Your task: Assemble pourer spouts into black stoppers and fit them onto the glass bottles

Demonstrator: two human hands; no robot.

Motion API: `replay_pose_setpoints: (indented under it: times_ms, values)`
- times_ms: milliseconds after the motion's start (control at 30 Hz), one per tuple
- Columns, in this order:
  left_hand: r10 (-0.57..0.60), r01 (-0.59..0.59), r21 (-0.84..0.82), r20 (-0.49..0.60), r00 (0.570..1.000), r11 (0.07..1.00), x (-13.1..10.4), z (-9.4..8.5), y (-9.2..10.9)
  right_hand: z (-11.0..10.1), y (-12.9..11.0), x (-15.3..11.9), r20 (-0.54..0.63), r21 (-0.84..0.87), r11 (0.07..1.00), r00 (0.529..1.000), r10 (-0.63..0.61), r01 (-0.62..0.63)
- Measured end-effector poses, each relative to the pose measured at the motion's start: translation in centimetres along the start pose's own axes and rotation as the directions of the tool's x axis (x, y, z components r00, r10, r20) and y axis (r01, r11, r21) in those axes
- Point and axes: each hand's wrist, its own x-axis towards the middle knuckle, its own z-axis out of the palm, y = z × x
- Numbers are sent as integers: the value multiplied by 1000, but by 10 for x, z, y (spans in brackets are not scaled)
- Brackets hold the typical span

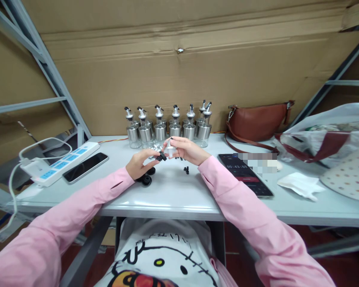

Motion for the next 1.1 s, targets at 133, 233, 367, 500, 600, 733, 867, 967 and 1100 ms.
replay_pose_setpoints:
  times_ms: [133, 233, 367, 500, 600, 733, 867, 967, 1100]
  values:
    - [39, -39, -42, 11, 999, 998, -1, 0, 1, -1, 0, 1, -7, -7, 1000, 1000, 6, -6]
    - [34, -34, -58, 1, 999, 998, -2, 0, 0, -1, 0, 1, -35, -10, 1000, 999, 10, -11]
    - [23, -24, -55, -10, 1000, 998, -3, 2, -2, -1, 0, 1, -65, -4, 1000, 998, 6, -6]
    - [26, -27, -15, -57, 998, 1000, -3, 4, -3, 1, -1, 1, -41, -14, 999, 999, 32, -32]
    - [51, -50, 21, -78, 996, 999, -3, 5, -4, 3, -1, 1, -71, -8, 1000, 997, 19, -19]
    - [79, -73, 52, -125, 989, 996, -3, 5, -4, 3, 1, 3, -167, 1, 998, 984, -60, 61]
    - [63, -57, 43, -136, 989, 997, -2, 4, -2, 3, 1, 5, -235, -2, 994, 966, -110, 112]
    - [21, -17, 29, -128, 992, 999, -2, 3, 0, 3, 2, 6, -278, -48, 994, 955, -106, 97]
    - [-12, 12, -6, -132, 991, 1000, -3, 3, 0, 5, 3, 6, -275, -98, 994, 959, -73, 47]
